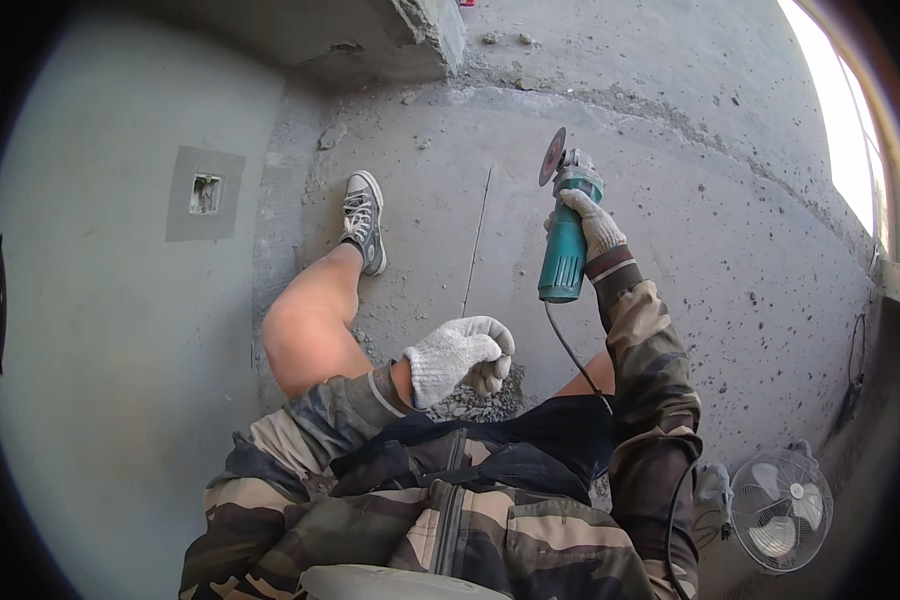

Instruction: Using an angle grinder to cut a line into a concrete floor.

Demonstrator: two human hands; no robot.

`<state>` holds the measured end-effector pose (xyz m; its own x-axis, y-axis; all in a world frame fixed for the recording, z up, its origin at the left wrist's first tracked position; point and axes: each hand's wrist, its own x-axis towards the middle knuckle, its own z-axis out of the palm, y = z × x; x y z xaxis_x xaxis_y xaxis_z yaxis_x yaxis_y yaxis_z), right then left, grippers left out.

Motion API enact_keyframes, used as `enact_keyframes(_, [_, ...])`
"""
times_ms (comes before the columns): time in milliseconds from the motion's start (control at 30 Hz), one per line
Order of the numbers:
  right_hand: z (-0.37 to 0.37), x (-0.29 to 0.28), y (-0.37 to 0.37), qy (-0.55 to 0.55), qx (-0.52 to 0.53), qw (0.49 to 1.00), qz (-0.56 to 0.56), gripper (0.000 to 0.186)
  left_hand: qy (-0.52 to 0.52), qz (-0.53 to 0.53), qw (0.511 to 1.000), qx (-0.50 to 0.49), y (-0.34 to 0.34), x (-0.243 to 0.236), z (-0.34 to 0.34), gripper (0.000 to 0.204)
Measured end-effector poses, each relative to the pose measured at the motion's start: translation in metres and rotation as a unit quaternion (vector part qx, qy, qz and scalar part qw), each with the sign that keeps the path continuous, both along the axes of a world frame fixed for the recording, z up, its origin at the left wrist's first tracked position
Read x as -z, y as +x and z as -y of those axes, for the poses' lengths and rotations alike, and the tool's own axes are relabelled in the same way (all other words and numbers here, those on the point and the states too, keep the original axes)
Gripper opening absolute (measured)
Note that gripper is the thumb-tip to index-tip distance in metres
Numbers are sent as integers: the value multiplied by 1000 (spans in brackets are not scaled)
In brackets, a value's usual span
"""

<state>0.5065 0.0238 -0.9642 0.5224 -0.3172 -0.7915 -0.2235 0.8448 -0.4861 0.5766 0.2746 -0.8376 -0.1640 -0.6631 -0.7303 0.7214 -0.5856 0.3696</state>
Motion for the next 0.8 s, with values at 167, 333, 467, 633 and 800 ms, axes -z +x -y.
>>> enact_keyframes(167, [-1, -24, 71, 37, 13, 997, -59, 40, 52, -33, 996, -72, 58, -8, 26, 29])
enact_keyframes(333, [-4, -59, 107, 65, 12, 991, -115, 41, 109, 106, 987, 59, 123, 8, 60, 51])
enact_keyframes(467, [-13, -34, 114, 80, 26, 987, -137, 37, 143, -20, 989, 34, 121, 21, 82, 50])
enact_keyframes(633, [-3, 38, 125, 82, 36, 988, -123, 36, 132, -83, 987, -49, 119, 105, 117, 38])
enact_keyframes(800, [6, 71, 118, 81, 21, 993, -79, 41, 86, -52, 992, -79, 113, 149, 132, 35])
